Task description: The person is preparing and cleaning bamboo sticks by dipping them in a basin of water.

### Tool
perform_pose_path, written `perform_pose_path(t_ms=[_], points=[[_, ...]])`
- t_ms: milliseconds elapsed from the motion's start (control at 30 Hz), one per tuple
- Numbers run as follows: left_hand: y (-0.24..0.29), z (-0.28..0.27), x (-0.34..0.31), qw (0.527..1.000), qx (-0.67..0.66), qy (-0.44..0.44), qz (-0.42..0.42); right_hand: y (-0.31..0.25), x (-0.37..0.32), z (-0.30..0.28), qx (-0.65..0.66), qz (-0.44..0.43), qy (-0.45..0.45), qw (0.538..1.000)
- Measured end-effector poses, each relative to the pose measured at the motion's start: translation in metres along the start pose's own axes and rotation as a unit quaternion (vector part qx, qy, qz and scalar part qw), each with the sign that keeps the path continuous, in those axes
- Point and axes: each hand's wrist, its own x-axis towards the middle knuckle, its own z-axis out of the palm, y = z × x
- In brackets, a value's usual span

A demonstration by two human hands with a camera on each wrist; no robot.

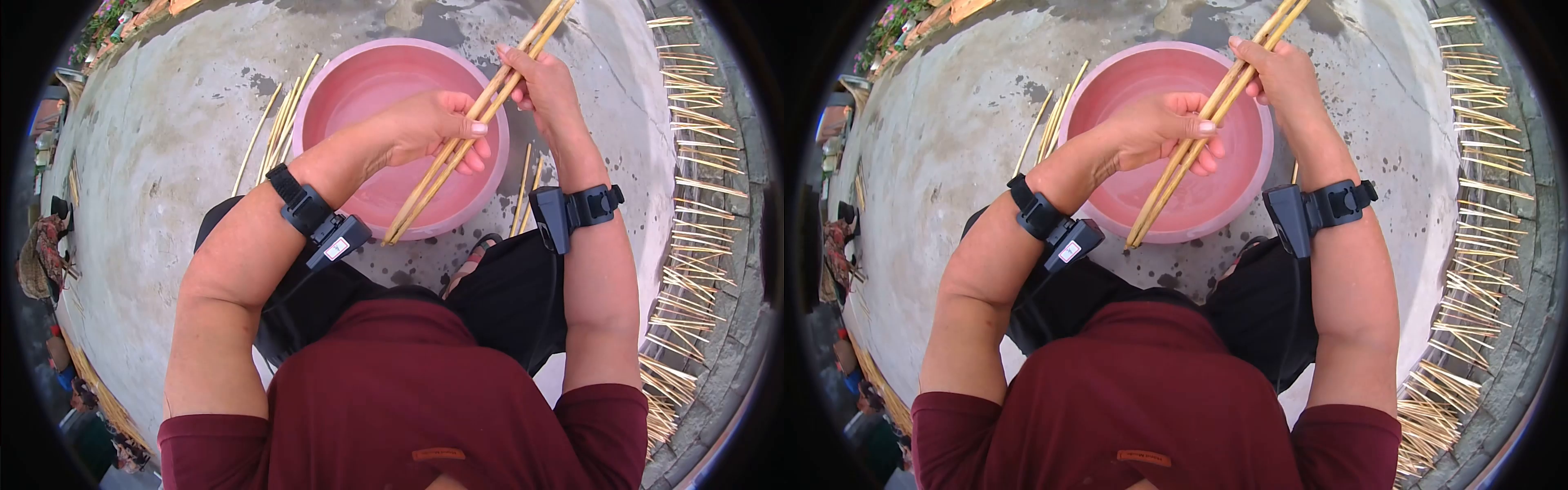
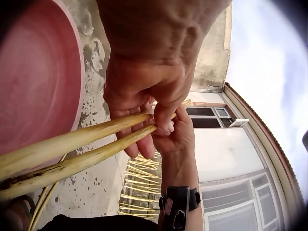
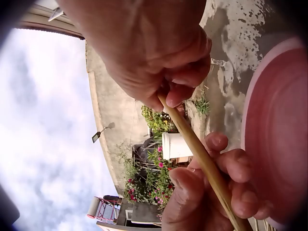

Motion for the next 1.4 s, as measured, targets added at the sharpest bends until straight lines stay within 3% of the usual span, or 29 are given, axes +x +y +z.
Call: perform_pose_path(t_ms=[133, 333, 533, 700, 800, 933, 1000, 1067, 1200, 1400], points=[[-0.005, -0.002, 0.003, 0.999, 0.032, 0.018, -0.007, 0.008, 0.006, -0.001, -0.024, -0.017, 0.005, 1.0], [-0.011, -0.001, 0.003, 1.0, -0.009, -0.018, -0.016, 0.014, 0.013, -0.016, 0.063, 0.078, -0.15, 0.984], [-0.007, 0.007, 0.0, 0.998, -0.041, -0.043, 0.003, 0.015, 0.004, -0.006, 0.066, 0.094, -0.211, 0.971], [-0.003, 0.008, -0.001, 0.999, -0.026, -0.011, 0.019, 0.014, 0.008, -0.009, 0.039, 0.054, -0.118, 0.991], [-0.003, 0.005, -0.001, 0.999, -0.029, -0.037, 0.01, 0.008, 0.005, -0.011, 0.016, 0.05, -0.09, 0.995], [-0.01, 0.01, -0.008, 0.998, 0.01, -0.047, -0.032, 0.019, 0.022, -0.039, 0.055, 0.0, 0.006, 0.998], [-0.012, 0.012, -0.014, 0.996, -0.002, -0.06, -0.066, 0.02, 0.015, -0.051, 0.069, 0.015, 0.034, 0.997], [-0.006, 0.01, -0.02, 0.997, 0.027, -0.036, -0.065, 0.017, 0.012, -0.057, 0.092, 0.034, 0.03, 0.995], [-0.003, -0.003, -0.039, 0.986, 0.115, 0.009, -0.12, 0.02, 0.019, -0.09, 0.141, 0.01, 0.14, 0.98], [0.001, -0.041, -0.068, 0.988, 0.121, 0.066, -0.072, 0.025, 0.008, -0.146, 0.222, 0.013, 0.238, 0.946]])
